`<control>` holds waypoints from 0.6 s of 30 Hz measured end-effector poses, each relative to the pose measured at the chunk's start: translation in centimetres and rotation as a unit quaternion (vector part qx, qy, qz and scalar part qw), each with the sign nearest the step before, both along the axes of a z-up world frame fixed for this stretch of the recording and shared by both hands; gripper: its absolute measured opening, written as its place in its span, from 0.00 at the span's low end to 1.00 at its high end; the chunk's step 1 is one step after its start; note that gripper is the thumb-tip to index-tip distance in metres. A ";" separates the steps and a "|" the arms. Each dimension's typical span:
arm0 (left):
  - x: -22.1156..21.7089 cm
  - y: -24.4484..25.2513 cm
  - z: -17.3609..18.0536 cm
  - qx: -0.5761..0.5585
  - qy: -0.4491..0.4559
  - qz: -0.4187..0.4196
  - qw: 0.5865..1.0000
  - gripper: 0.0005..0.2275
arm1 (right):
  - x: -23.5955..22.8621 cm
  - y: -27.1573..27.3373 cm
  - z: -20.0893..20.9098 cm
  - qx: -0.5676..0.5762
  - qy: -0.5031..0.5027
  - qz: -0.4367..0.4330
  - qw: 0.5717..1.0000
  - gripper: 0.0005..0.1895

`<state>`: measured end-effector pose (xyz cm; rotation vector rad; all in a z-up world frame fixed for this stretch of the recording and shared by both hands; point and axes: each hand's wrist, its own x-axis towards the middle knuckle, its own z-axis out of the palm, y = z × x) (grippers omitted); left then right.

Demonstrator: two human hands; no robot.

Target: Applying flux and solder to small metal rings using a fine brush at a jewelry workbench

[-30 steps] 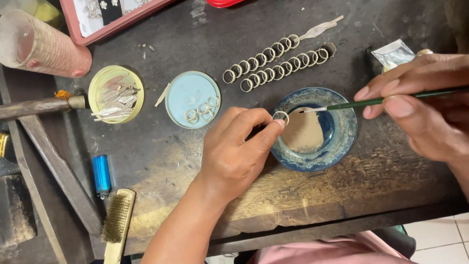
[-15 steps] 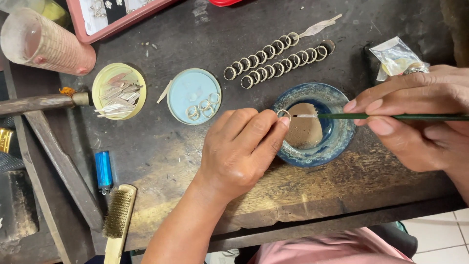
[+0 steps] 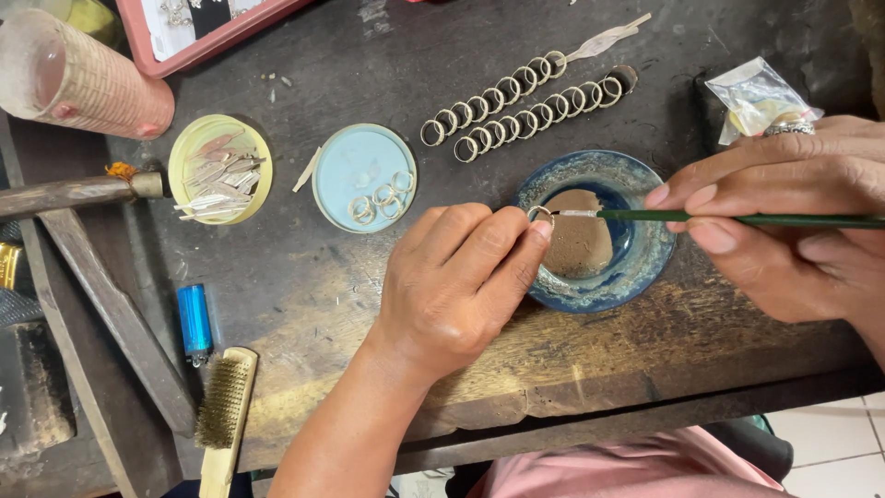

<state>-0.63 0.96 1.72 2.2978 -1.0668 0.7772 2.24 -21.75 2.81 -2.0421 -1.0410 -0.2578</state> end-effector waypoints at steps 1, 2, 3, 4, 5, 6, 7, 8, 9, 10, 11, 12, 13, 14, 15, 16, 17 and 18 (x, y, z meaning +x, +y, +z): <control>0.0 0.0 0.0 0.000 0.000 0.000 1.000 0.01 | 0.1 -0.1 0.0 0.000 0.000 0.000 1.000 0.05; 0.0 0.0 0.0 -0.001 0.001 0.000 1.000 0.00 | 0.2 -0.2 -0.1 -0.007 -0.003 0.008 1.000 0.06; 0.0 0.0 0.0 -0.002 0.001 0.001 1.000 0.00 | 0.3 -0.3 -0.1 -0.013 -0.006 0.016 1.000 0.06; 0.0 0.0 0.0 -0.001 0.002 0.001 1.000 0.00 | 0.3 -0.3 -0.3 -0.013 -0.005 0.016 1.000 0.06; 0.0 0.0 0.0 -0.001 0.002 0.000 1.000 0.01 | 0.4 -0.4 -0.5 -0.003 -0.012 0.020 1.000 0.06; 0.0 0.0 0.0 0.000 0.002 0.000 1.000 0.01 | 0.4 -0.4 -0.7 0.006 -0.020 0.025 0.999 0.06; 0.0 0.0 0.0 0.000 0.002 0.000 1.000 0.01 | 0.3 -0.6 -0.8 0.006 -0.019 0.025 0.999 0.06; 0.0 0.0 0.0 -0.001 0.004 -0.001 1.000 0.01 | 0.1 -0.8 -0.9 -0.004 -0.009 0.012 1.000 0.06; 0.0 0.0 -0.1 -0.002 0.006 -0.002 1.000 0.01 | 0.0 -1.1 -0.9 -0.015 0.001 -0.001 1.000 0.06; 0.0 0.0 -0.1 -0.002 0.007 -0.002 1.000 0.01 | 0.1 -0.9 -0.9 -0.015 0.001 -0.001 1.000 0.06; 0.0 0.0 -0.1 -0.002 0.007 -0.002 1.000 0.01 | 0.2 -0.8 -0.9 -0.007 -0.008 0.012 1.000 0.06; 0.0 0.0 -0.1 -0.002 0.006 -0.001 1.000 0.01 | 0.4 -0.6 -0.8 0.001 -0.017 0.024 1.000 0.06; 0.0 0.0 -0.1 -0.002 0.006 -0.001 1.000 0.01 | 0.2 -0.9 -0.8 0.001 -0.017 0.024 1.000 0.06; 0.0 0.0 0.0 -0.002 0.009 0.001 1.000 0.02 | 0.1 -1.1 -0.8 -0.007 0.003 0.013 1.000 0.06; 0.0 0.0 0.0 -0.002 0.012 0.003 1.000 0.03 | 0.0 -1.3 -0.8 -0.015 0.023 0.001 1.000 0.06; -0.1 0.0 -0.5 -0.002 0.012 0.004 1.000 0.03 | -0.5 -1.4 -0.5 -0.015 0.023 0.001 1.000 0.06; -0.2 -0.1 -0.9 -0.036 0.056 0.008 0.998 0.02 | -1.0 -1.5 -0.3 -0.031 0.060 -0.033 0.997 0.05; -0.2 -0.1 -1.4 -0.070 0.099 0.012 0.993 0.03 | -1.4 -1.6 -0.1 -0.046 0.097 -0.067 0.992 0.05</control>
